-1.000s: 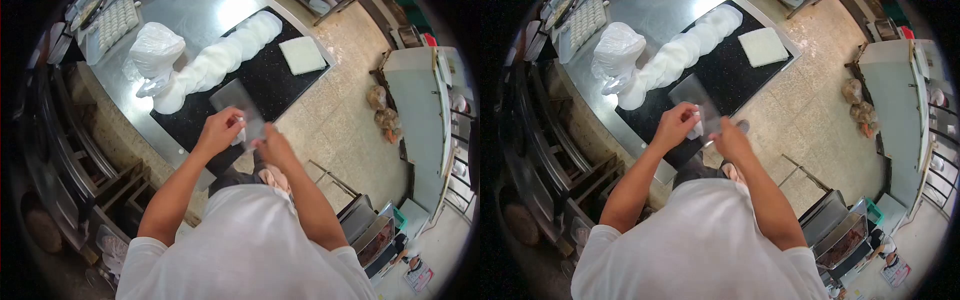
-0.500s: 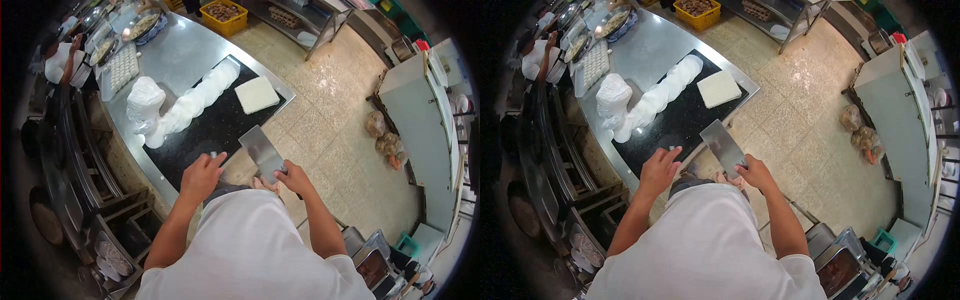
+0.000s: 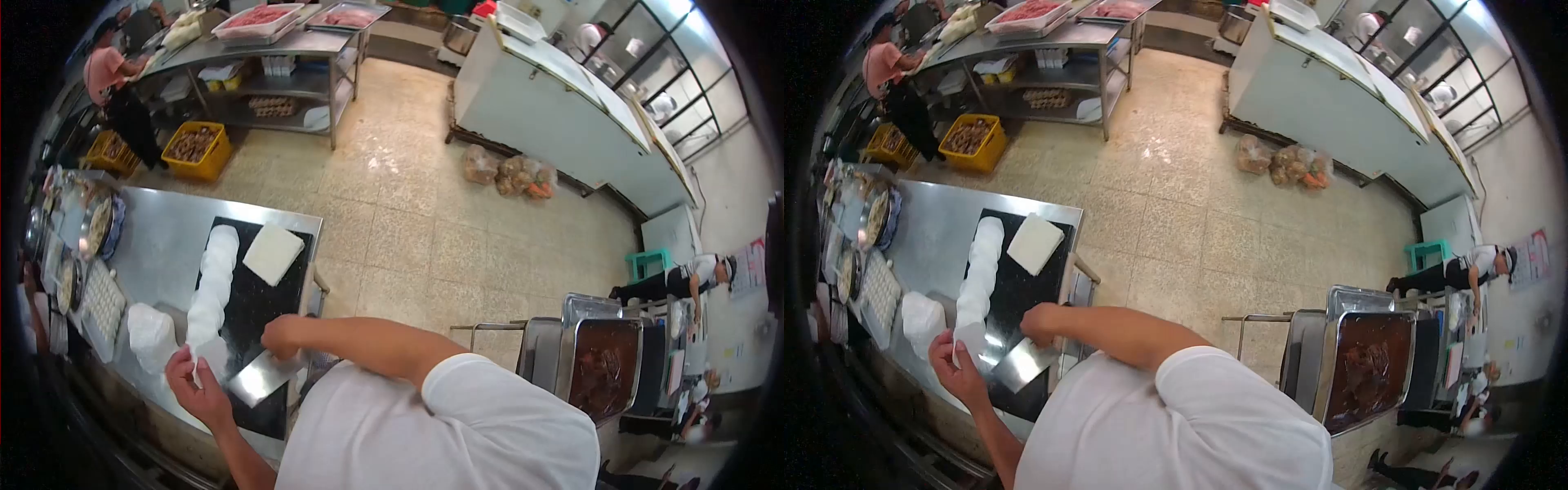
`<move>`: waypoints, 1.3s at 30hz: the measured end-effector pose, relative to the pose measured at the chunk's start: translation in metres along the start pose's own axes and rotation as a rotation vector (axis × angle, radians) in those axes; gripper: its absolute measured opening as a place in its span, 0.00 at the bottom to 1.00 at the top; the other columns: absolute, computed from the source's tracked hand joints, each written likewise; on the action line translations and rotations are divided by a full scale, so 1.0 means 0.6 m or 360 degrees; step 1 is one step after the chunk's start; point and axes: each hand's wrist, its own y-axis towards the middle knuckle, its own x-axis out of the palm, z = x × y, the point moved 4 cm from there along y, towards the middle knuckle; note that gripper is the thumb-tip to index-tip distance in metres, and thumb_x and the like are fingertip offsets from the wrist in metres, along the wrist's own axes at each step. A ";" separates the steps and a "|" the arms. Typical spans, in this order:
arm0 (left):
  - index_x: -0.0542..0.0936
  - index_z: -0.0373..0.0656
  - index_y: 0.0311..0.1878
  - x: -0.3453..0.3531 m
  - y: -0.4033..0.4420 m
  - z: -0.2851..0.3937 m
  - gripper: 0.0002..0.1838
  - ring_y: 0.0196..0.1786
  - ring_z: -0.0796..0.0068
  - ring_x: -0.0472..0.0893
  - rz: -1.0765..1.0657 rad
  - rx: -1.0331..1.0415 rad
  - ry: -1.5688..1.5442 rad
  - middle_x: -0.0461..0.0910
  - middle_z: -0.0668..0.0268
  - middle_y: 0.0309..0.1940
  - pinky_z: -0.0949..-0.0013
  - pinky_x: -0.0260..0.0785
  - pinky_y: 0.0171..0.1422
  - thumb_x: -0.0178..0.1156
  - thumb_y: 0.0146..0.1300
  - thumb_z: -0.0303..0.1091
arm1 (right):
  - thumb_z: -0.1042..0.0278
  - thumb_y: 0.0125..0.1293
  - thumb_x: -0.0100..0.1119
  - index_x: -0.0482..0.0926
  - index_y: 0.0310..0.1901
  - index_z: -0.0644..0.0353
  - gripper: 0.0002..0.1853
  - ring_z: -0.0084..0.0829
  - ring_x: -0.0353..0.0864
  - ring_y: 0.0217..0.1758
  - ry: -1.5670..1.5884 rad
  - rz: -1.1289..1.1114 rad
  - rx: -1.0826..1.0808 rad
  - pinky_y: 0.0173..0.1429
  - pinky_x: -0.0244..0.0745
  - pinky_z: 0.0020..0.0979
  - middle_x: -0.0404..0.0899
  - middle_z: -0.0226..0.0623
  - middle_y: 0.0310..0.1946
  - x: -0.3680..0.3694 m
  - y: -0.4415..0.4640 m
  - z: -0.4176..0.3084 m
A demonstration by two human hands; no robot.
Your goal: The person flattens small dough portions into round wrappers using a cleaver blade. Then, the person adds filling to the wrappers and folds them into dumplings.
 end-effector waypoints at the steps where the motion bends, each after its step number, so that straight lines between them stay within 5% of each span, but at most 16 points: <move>1: 0.76 0.38 0.52 0.007 0.001 -0.017 0.10 0.61 0.55 0.77 0.0009 -0.0441 -0.0529 0.77 0.56 0.56 0.56 0.70 0.68 0.60 0.71 0.27 | 0.61 0.57 0.66 0.91 0.41 0.59 0.14 0.45 0.90 0.48 -0.0143 0.0009 0.0010 0.47 0.84 0.45 0.89 0.47 0.42 -0.022 0.004 -0.028; 2: 0.74 0.36 0.59 0.014 -0.005 -0.031 0.15 0.62 0.57 0.78 -0.0018 -0.0936 -0.0742 0.78 0.56 0.60 0.57 0.71 0.69 0.56 0.75 0.34 | 0.63 0.57 0.66 0.91 0.40 0.59 0.13 0.45 0.90 0.48 -0.0282 0.0013 0.0016 0.47 0.85 0.44 0.89 0.47 0.43 -0.039 0.008 -0.050; 3: 0.74 0.36 0.59 0.018 -0.015 -0.055 0.15 0.62 0.57 0.78 -0.0030 -0.0935 -0.0760 0.78 0.56 0.60 0.57 0.71 0.69 0.56 0.75 0.34 | 0.63 0.57 0.66 0.91 0.40 0.59 0.13 0.45 0.90 0.48 -0.0281 0.0015 0.0038 0.47 0.85 0.44 0.89 0.47 0.43 -0.038 0.021 -0.054; 5: 0.74 0.34 0.63 0.048 -0.080 -0.130 0.20 0.63 0.58 0.80 0.0034 -0.1745 -0.1855 0.79 0.56 0.60 0.56 0.72 0.70 0.55 0.76 0.38 | 0.65 0.57 0.64 0.90 0.44 0.58 0.14 0.47 0.89 0.50 -0.0185 0.0096 0.0134 0.49 0.85 0.44 0.89 0.48 0.47 -0.037 0.048 -0.058; 7: 0.74 0.34 0.63 0.048 -0.106 -0.121 0.21 0.63 0.59 0.81 -0.0029 -0.1853 -0.1964 0.80 0.55 0.61 0.55 0.73 0.70 0.55 0.76 0.39 | 0.66 0.58 0.64 0.88 0.45 0.60 0.14 0.46 0.88 0.50 -0.0074 0.0226 0.0116 0.51 0.83 0.45 0.87 0.46 0.46 -0.042 0.034 -0.059; 8: 0.74 0.34 0.64 0.049 -0.120 -0.118 0.22 0.63 0.59 0.81 -0.0080 -0.1960 -0.2054 0.80 0.55 0.61 0.55 0.73 0.70 0.55 0.77 0.41 | 0.67 0.58 0.64 0.87 0.44 0.60 0.13 0.45 0.86 0.50 -0.0161 0.0672 -0.0021 0.52 0.81 0.46 0.85 0.44 0.45 -0.050 0.026 -0.060; 10: 0.74 0.34 0.64 0.046 -0.137 -0.140 0.22 0.64 0.59 0.81 -0.0173 -0.1939 -0.2153 0.80 0.56 0.62 0.55 0.73 0.70 0.56 0.76 0.41 | 0.68 0.57 0.66 0.84 0.41 0.59 0.10 0.44 0.80 0.51 -0.0128 0.1262 -0.0074 0.55 0.75 0.47 0.78 0.40 0.43 -0.050 0.004 -0.064; 13: 0.75 0.35 0.64 0.044 -0.134 -0.146 0.23 0.65 0.60 0.80 -0.0286 -0.1902 -0.2248 0.81 0.57 0.62 0.55 0.72 0.71 0.58 0.76 0.43 | 0.69 0.56 0.66 0.83 0.45 0.59 0.14 0.45 0.78 0.54 0.0670 0.1077 0.0201 0.57 0.74 0.45 0.78 0.42 0.47 -0.020 -0.025 -0.043; 16: 0.75 0.35 0.62 0.049 -0.098 -0.135 0.22 0.61 0.59 0.82 -0.0338 -0.1890 -0.2227 0.83 0.57 0.57 0.56 0.74 0.69 0.57 0.76 0.42 | 0.69 0.54 0.67 0.81 0.47 0.59 0.17 0.45 0.78 0.55 0.0738 0.1268 0.0295 0.59 0.74 0.42 0.78 0.42 0.47 -0.002 -0.093 -0.065; 19: 0.76 0.36 0.61 0.064 -0.054 -0.124 0.20 0.59 0.61 0.83 -0.0534 -0.1688 -0.2245 0.83 0.58 0.54 0.58 0.74 0.67 0.58 0.75 0.40 | 0.70 0.54 0.67 0.81 0.46 0.58 0.16 0.42 0.80 0.50 -0.0063 0.1416 0.0162 0.55 0.76 0.41 0.78 0.39 0.45 -0.006 -0.168 -0.107; 22: 0.77 0.35 0.59 0.078 -0.020 -0.135 0.17 0.55 0.68 0.83 -0.0549 -0.1535 -0.1772 0.83 0.60 0.52 0.65 0.74 0.62 0.60 0.74 0.35 | 0.72 0.55 0.65 0.81 0.46 0.58 0.15 0.40 0.80 0.50 -0.0199 0.1488 0.0132 0.56 0.76 0.40 0.78 0.38 0.44 -0.005 -0.246 -0.129; 28: 0.81 0.34 0.56 0.107 0.000 -0.114 0.15 0.53 0.75 0.80 -0.0849 -0.1106 -0.0964 0.84 0.63 0.50 0.70 0.71 0.63 0.61 0.74 0.34 | 0.72 0.57 0.64 0.81 0.46 0.59 0.14 0.40 0.79 0.54 -0.0021 0.1400 0.0150 0.58 0.76 0.40 0.78 0.38 0.46 0.018 -0.385 -0.144; 32: 0.81 0.35 0.56 0.163 -0.014 -0.072 0.15 0.53 0.73 0.81 -0.1057 -0.1091 -0.1172 0.84 0.63 0.50 0.69 0.71 0.63 0.62 0.73 0.33 | 0.72 0.61 0.67 0.80 0.52 0.60 0.17 0.39 0.80 0.51 0.0180 0.1547 0.0190 0.57 0.76 0.39 0.78 0.39 0.45 0.012 -0.370 -0.106; 34: 0.81 0.33 0.55 0.194 -0.016 -0.028 0.16 0.54 0.72 0.82 -0.1063 -0.1336 -0.1577 0.83 0.61 0.50 0.67 0.72 0.64 0.64 0.70 0.33 | 0.71 0.69 0.67 0.76 0.60 0.60 0.20 0.33 0.78 0.55 0.1081 0.1771 0.0614 0.58 0.75 0.37 0.78 0.37 0.50 -0.008 -0.346 -0.059; 37: 0.78 0.34 0.59 0.241 -0.006 0.041 0.18 0.58 0.70 0.80 -0.1193 -0.1524 -0.1919 0.83 0.61 0.52 0.64 0.68 0.67 0.62 0.71 0.35 | 0.62 0.72 0.66 0.73 0.64 0.59 0.23 0.28 0.77 0.58 0.2181 0.1606 0.0173 0.62 0.73 0.36 0.78 0.35 0.54 0.028 -0.267 0.048; 39: 0.77 0.35 0.61 0.275 0.003 0.069 0.19 0.58 0.71 0.81 -0.1263 -0.1670 -0.2055 0.83 0.62 0.54 0.65 0.69 0.65 0.61 0.73 0.36 | 0.59 0.76 0.62 0.76 0.61 0.58 0.18 0.20 0.77 0.48 0.2867 0.1371 -0.0106 0.52 0.73 0.28 0.81 0.23 0.44 -0.010 -0.270 0.081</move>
